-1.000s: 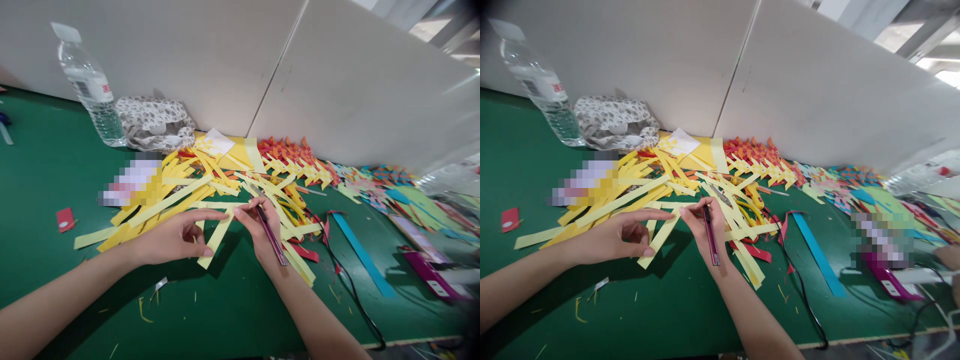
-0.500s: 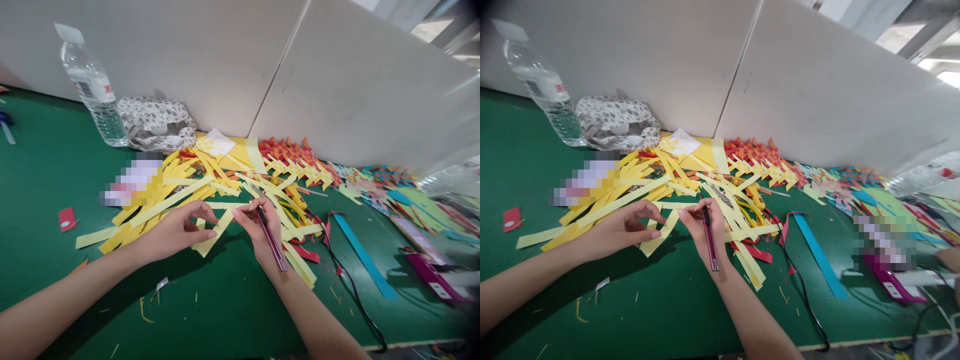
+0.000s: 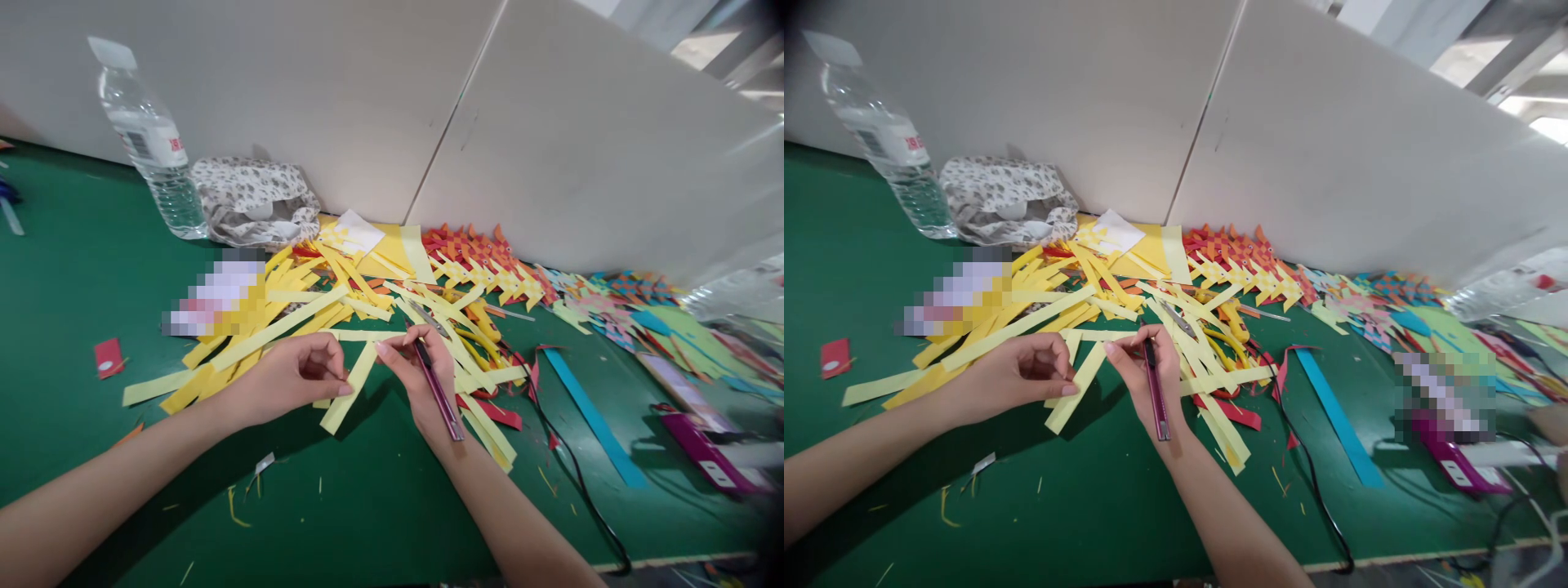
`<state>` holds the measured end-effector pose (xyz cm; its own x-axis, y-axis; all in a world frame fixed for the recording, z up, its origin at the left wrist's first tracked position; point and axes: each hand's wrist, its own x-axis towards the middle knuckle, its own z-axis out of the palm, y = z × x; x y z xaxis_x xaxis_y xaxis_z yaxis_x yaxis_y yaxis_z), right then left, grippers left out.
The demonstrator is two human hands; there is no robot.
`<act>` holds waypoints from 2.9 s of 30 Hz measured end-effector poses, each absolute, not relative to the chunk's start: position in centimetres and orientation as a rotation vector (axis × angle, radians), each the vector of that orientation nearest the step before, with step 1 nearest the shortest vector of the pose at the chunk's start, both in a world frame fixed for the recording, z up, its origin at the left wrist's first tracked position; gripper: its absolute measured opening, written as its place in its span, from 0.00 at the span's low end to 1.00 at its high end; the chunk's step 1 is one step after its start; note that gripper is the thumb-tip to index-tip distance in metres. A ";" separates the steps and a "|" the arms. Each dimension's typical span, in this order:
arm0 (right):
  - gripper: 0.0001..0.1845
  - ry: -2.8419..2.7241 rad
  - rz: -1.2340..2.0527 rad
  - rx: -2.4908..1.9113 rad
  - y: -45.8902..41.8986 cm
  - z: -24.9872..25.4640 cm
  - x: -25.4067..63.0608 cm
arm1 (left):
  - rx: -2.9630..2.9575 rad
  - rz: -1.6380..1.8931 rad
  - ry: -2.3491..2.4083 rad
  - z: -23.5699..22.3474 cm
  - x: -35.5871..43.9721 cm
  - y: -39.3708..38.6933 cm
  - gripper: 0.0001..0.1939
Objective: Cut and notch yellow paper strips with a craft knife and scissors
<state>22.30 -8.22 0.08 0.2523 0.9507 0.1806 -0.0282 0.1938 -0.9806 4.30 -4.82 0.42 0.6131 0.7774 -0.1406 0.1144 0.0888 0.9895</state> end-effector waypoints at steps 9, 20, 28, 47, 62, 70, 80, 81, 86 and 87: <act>0.16 -1.076 0.910 -1.122 -8.2 0.0 22.3 | 1.391 0.592 0.828 0.5 4.4 -4.7 0.14; 0.16 -1.076 0.905 -1.137 -8.2 0.1 22.2 | 1.480 0.584 0.847 0.4 4.3 -4.6 0.11; 0.15 -1.238 0.863 -1.194 -8.5 0.5 22.1 | 1.586 0.459 0.932 0.0 3.8 -4.5 0.21; 0.19 -1.851 -0.099 -2.012 -8.0 1.5 27.7 | 1.529 0.656 1.071 0.8 3.4 -4.3 0.23; 0.23 -1.953 -0.211 -2.131 -13.7 0.6 28.5 | 1.522 0.604 1.094 1.3 3.5 -4.4 0.26; 0.17 -1.765 -0.081 -2.183 -12.1 2.8 30.9 | 1.498 0.652 1.090 0.6 3.5 -4.2 0.24; 0.26 -1.877 0.167 -2.385 -7.5 3.4 34.5 | 1.473 0.635 1.079 0.4 3.5 -4.1 0.26; 0.25 -1.855 0.178 -2.367 -7.2 3.5 34.6 | 1.470 0.636 1.079 0.4 3.5 -4.1 0.26; 0.19 -1.754 0.474 -2.226 -6.4 4.8 35.4 | 1.465 0.663 1.068 0.4 3.6 -4.0 0.27; 0.17 -1.748 0.558 -2.189 -6.3 5.1 35.5 | 1.461 0.677 1.067 0.4 3.6 -4.0 0.27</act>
<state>35.49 -6.35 5.11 0.1915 0.9740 -0.1210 0.8641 -0.2258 -0.4499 3.59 -4.04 0.43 0.4214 0.8930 -0.1579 0.2374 0.0594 0.9696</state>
